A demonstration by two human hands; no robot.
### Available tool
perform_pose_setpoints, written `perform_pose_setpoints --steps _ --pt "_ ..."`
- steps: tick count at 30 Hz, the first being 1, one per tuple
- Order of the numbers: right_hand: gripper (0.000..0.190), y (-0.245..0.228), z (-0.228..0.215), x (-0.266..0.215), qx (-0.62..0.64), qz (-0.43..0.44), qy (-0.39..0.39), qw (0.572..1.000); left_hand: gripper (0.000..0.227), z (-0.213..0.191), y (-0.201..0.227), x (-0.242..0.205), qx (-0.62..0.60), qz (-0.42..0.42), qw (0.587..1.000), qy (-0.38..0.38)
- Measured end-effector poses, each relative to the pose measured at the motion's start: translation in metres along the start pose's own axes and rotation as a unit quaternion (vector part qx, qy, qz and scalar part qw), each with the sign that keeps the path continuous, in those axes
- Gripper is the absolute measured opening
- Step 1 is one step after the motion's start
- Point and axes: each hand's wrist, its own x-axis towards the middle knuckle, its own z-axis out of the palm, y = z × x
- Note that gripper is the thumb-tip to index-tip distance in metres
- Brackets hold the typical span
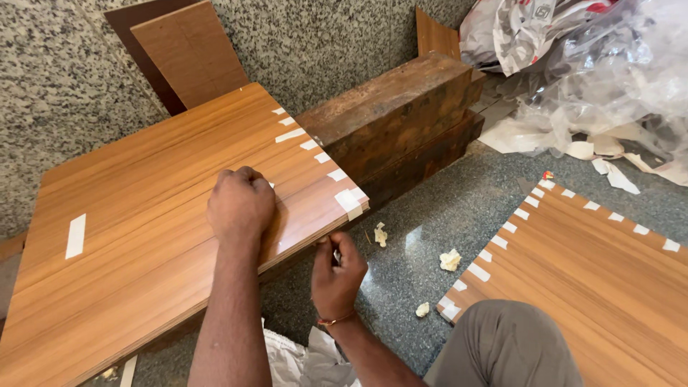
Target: The person applies small strips of white tape to the edges of a wooden panel and peels off protective film or material scraps from the surfaces and edges by hand.
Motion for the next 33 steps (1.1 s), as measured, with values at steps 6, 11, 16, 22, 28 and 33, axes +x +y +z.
perform_pose_setpoints --steps 6,11,16,22,28,33 --pt "0.009 0.019 -0.012 0.006 0.185 0.162 -0.052 0.968 0.027 -0.001 0.002 0.001 -0.013 -0.027 1.000 0.000" --pt "0.014 0.028 -0.021 0.001 0.231 0.204 -0.072 0.948 0.026 0.002 0.001 -0.001 0.000 -0.035 0.999 -0.018" --pt "0.012 0.038 -0.010 0.000 0.258 0.173 -0.042 0.950 0.025 -0.002 0.002 -0.001 0.006 -0.030 0.999 -0.010" --pt "0.006 0.047 -0.009 0.000 0.171 0.165 -0.041 0.970 0.026 0.001 0.001 -0.001 -0.001 -0.015 1.000 0.010" --pt "0.007 0.027 0.005 -0.007 0.174 0.222 0.030 0.959 0.027 0.001 -0.001 -0.001 -0.009 -0.002 1.000 0.027" --pt "0.006 0.016 0.006 -0.003 0.245 0.182 -0.010 0.952 0.026 0.006 -0.002 -0.002 -0.002 0.000 1.000 0.031"
